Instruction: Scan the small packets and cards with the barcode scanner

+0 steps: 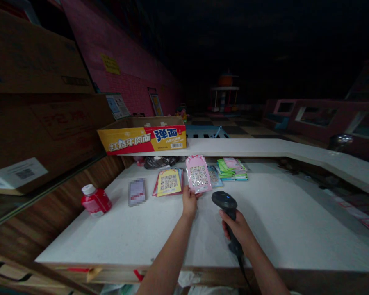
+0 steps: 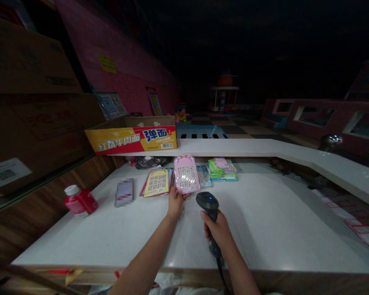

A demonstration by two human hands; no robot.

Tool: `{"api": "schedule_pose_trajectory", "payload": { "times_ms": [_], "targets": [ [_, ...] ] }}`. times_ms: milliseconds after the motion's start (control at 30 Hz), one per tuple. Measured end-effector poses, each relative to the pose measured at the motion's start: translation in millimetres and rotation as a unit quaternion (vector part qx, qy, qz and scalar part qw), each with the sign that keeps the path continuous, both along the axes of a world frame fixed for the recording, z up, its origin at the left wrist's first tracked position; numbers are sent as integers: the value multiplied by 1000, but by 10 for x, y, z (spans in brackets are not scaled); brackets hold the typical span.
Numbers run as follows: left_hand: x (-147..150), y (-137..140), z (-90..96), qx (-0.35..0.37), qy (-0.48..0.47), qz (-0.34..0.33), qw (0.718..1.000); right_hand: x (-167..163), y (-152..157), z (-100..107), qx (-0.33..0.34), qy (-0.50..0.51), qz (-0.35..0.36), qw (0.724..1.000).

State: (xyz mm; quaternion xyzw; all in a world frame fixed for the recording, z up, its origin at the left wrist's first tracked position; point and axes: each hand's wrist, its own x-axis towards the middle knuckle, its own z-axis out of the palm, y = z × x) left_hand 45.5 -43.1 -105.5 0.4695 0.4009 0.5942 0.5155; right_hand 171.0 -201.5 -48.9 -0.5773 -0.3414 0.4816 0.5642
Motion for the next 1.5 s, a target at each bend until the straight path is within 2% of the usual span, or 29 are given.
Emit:
{"api": "schedule_pose_trajectory", "payload": {
  "times_ms": [100, 233, 467, 633, 733, 833, 1000, 1067, 1233, 1367, 1500],
  "targets": [
    [9, -9, -2, 4, 26, 5, 1000, -15, -25, -1, 6, -27, -11, 1000],
    [16, -1, -14, -10, 99, 48, 994, 10, -56, 31, 3, -27, -13, 1000],
    [32, 9, 14, -10, 19, 12, 1000, 60, -32, -8, 7, -7, -17, 1000],
    [29, 14, 6, -16, 51, 25, 998, 189, 35, -95, 2, 89, -14, 996],
    [22, 15, -11, -15, 65, 25, 997, 313, 102, -126, 2, 204, -9, 979],
    [19, 13, -34, -8, 34, 12, 999, 442, 172, -173, 24, 329, 5, 944],
    [20, 10, -51, -10, 13, 2, 1000, 583, 221, -313, 57, 448, 28, 891],
    [19, 5, -42, -14, 19, 6, 1000, 602, 221, -359, 65, 469, 32, 880],
    [14, -54, 1, -12, 56, 22, 998, 602, 221, -396, 47, 467, 30, 882],
    [-18, -133, 73, 2, 84, 14, 996, 601, 220, -386, 43, 484, 32, 873],
    [-218, -154, 255, 18, 111, 87, 990, 597, 208, -381, 46, 498, 25, 866]
  ]
}}
